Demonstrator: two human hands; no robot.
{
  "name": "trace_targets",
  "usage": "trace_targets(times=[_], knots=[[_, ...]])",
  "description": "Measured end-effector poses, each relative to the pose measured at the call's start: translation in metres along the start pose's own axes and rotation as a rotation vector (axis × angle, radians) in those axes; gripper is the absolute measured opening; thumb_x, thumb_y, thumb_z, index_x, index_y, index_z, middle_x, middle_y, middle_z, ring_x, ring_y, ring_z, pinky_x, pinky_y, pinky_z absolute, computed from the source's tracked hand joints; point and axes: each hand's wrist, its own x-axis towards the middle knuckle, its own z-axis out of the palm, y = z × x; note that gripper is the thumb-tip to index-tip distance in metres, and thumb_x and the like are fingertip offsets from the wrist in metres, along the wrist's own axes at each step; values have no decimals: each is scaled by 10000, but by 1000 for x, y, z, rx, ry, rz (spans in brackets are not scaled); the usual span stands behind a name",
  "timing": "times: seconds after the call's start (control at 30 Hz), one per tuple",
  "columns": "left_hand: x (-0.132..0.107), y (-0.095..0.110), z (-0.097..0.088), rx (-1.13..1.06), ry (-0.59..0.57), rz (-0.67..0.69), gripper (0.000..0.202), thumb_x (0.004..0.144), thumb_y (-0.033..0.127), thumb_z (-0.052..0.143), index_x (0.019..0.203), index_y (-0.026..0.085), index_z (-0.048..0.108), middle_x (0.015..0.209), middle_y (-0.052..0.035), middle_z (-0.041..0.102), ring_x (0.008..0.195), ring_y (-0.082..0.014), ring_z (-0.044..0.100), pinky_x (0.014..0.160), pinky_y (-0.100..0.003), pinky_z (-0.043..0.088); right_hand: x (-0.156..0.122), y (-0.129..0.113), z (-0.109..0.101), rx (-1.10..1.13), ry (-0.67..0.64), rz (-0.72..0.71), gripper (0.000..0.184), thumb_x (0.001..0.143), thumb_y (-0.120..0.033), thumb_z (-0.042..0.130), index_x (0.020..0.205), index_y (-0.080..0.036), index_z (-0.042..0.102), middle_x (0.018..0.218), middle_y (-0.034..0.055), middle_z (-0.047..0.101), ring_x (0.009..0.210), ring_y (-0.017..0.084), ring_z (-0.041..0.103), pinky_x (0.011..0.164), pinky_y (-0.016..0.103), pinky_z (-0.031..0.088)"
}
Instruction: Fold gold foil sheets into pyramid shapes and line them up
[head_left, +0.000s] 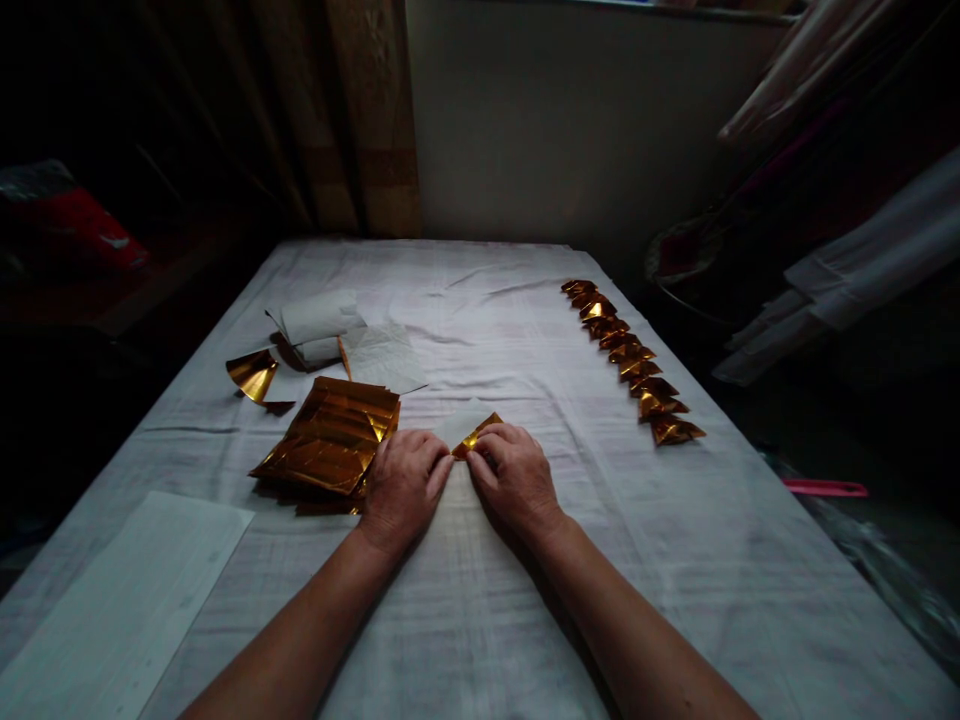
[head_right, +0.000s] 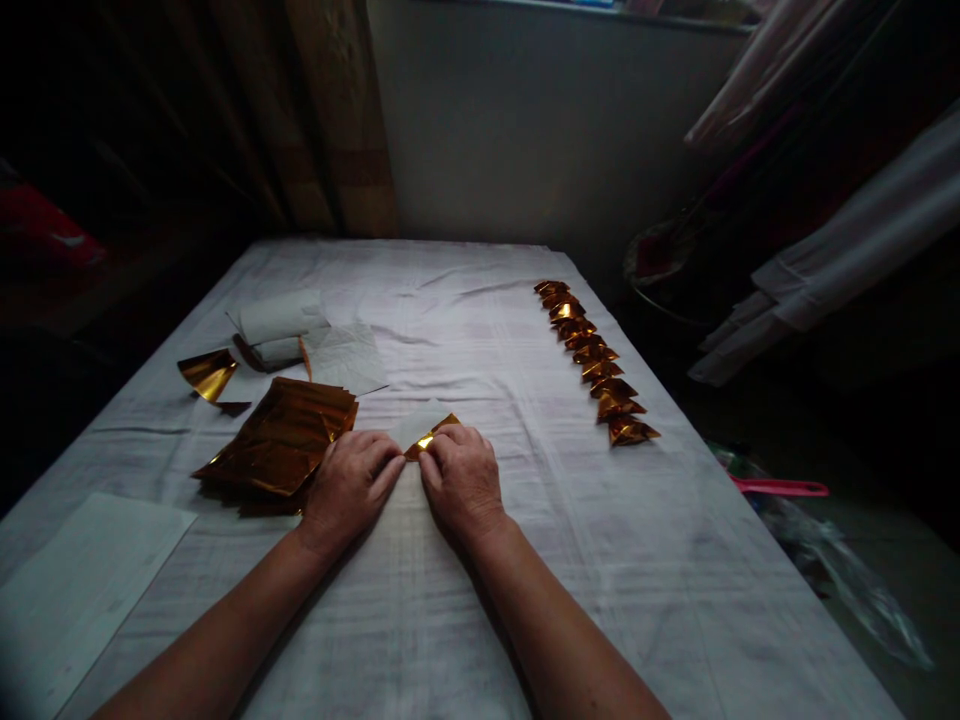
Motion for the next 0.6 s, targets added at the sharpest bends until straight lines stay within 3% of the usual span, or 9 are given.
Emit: trace_targets(times=[0.33, 0.6], knots=[[7, 10, 3, 126, -30, -75, 209, 928, 357, 588, 776, 214, 595, 847, -37, 631, 883, -239, 530, 819, -380, 377, -3, -2, 3, -33, 40, 1, 61, 900, -234, 597, 891, -225, 657, 951, 40, 675, 930, 213, 573, 808, 326, 393], [9, 11, 3, 113, -23, -110, 205, 915, 365, 605, 774, 215, 597, 834, -34, 630, 878, -234, 528, 824, -374, 362, -4, -1, 3, -2, 49, -36, 113, 902, -193, 580, 908, -247, 679, 1001, 32, 680, 957, 208, 560, 811, 335, 371]])
